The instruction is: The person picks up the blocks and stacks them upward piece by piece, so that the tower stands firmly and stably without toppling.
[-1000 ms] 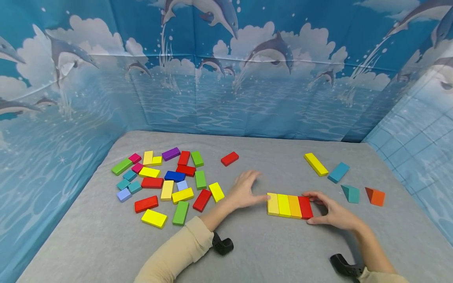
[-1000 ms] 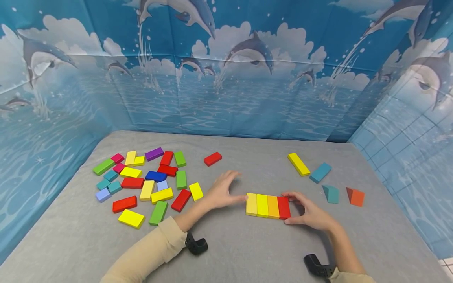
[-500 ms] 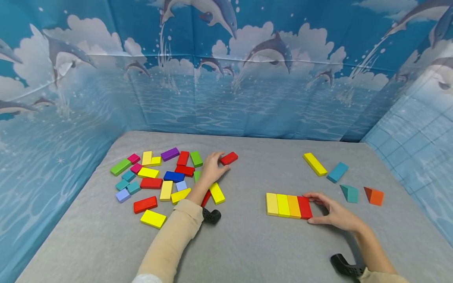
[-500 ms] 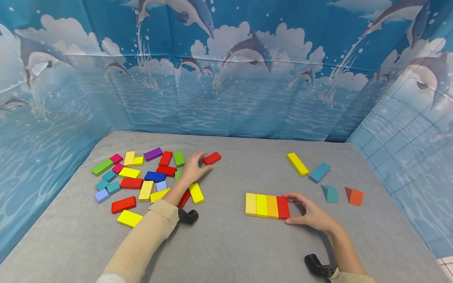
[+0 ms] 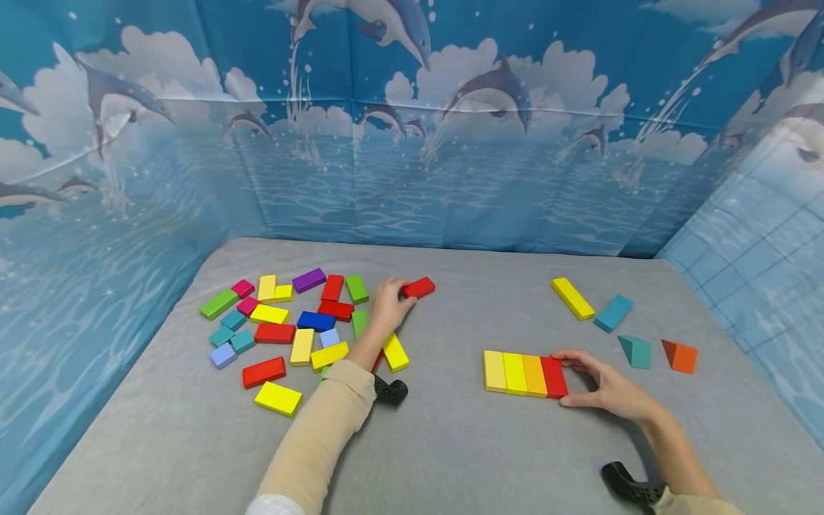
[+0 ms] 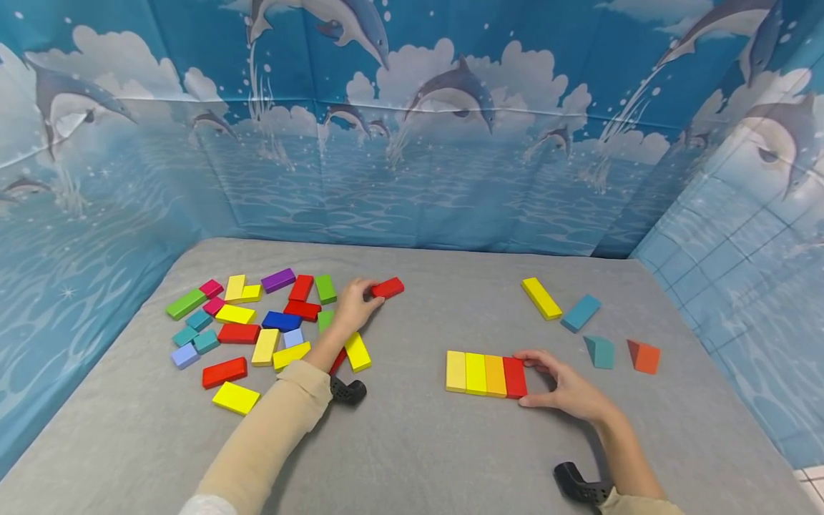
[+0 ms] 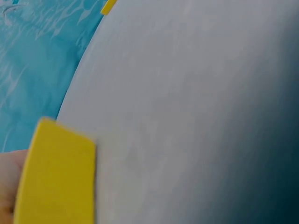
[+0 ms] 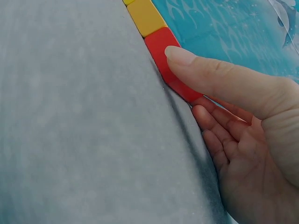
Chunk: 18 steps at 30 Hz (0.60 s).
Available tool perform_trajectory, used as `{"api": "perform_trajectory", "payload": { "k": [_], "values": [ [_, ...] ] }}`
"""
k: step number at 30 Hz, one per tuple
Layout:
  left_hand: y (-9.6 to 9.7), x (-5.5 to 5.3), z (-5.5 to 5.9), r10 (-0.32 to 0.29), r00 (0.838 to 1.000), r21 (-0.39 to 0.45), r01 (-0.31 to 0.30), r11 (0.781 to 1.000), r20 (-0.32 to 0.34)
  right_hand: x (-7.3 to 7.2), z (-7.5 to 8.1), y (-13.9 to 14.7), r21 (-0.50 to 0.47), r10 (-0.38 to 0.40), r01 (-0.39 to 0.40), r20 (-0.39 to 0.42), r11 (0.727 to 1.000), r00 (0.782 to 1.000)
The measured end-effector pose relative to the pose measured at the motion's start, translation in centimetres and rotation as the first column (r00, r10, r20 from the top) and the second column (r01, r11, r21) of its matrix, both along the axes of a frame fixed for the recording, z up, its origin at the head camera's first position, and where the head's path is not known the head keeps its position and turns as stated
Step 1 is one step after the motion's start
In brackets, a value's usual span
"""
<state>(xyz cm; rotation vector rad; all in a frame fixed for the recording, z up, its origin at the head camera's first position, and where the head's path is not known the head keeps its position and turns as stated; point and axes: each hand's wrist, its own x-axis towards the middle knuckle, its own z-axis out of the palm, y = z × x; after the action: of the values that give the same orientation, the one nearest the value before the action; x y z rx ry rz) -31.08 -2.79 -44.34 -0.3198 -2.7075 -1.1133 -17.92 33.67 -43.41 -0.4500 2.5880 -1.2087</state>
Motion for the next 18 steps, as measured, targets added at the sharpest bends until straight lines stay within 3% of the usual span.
{"api": "perform_trajectory", "payload": {
  "k": [5,9,18],
  "values": [
    [2.1,0.5,0.6,-0.115,0.993,0.119,0.113,0.986,0.009,0.0,0.0,0.0,-0.002,-0.002,0.002,0.006,1.000,1.000],
    [4.4,1.3,0.8,-0.219,0.976,0.145,0.216,0.966,0.006,-0.2,-0.2,0.0,0.007,-0.003,0.003,0.007,1.000,1.000],
    [9.1,3.1,0.3,-0.424,0.902,0.129,0.412,0.902,0.080,-0.2,-0.3,0.2,0.008,-0.003,0.002,0.008,1.000,1.000]
  ]
}}
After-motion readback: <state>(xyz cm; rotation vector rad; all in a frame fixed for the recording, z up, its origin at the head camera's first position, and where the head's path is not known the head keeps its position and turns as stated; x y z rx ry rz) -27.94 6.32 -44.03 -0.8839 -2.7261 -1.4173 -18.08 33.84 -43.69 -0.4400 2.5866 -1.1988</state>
